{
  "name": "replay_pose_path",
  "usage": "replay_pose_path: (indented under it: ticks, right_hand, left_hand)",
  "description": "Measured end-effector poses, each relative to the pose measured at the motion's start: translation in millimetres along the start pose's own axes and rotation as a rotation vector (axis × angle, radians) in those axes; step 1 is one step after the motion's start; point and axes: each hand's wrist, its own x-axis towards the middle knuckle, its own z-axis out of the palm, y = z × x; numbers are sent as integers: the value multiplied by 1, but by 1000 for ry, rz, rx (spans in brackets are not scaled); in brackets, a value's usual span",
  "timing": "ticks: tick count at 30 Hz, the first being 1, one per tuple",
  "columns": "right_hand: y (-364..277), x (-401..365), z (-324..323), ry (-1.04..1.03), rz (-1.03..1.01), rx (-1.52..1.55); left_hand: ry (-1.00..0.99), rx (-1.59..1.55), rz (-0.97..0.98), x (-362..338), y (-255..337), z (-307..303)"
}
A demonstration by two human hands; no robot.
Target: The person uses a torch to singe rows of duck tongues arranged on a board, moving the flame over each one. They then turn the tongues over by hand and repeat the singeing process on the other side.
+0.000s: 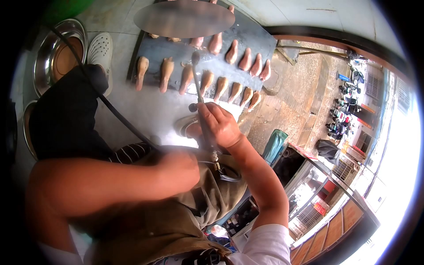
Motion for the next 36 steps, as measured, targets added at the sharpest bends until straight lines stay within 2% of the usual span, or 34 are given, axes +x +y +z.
replay_pose_path:
  ticks: [6, 18, 23, 26, 29, 31, 33, 35, 36]
  right_hand:
    - [-2, 7, 0, 19, -36, -34]
    - [0, 10, -2, 7, 49, -69]
    - [0, 1, -14, 97, 173, 19]
    - [-12, 3, -35, 140, 243, -36]
    - [-27, -4, -60, 255, 293, -14]
    - [-53, -6, -85, 269, 404, -51]
    - [-71, -20, -97, 344, 411, -55]
    - [-95, -32, -110, 389, 470, -122]
    - [-106, -38, -115, 411, 498, -151]
  left_hand:
    - [-11, 3, 7, 0, -1, -1]
    - [-45, -1, -11, -3, -3, -10]
    - [11, 32, -17, 1, -1, -6]
    - [138, 30, 7, -1, -2, -2]
    - [404, -207, 23, 5, -18, -9]
    - [736, -468, -193, 20, -27, -15]
    - [820, -788, -374, 11, -27, -46]
    - [854, -773, -478, 8, -27, -57]
    - [944, -701, -455, 10, -29, -54]
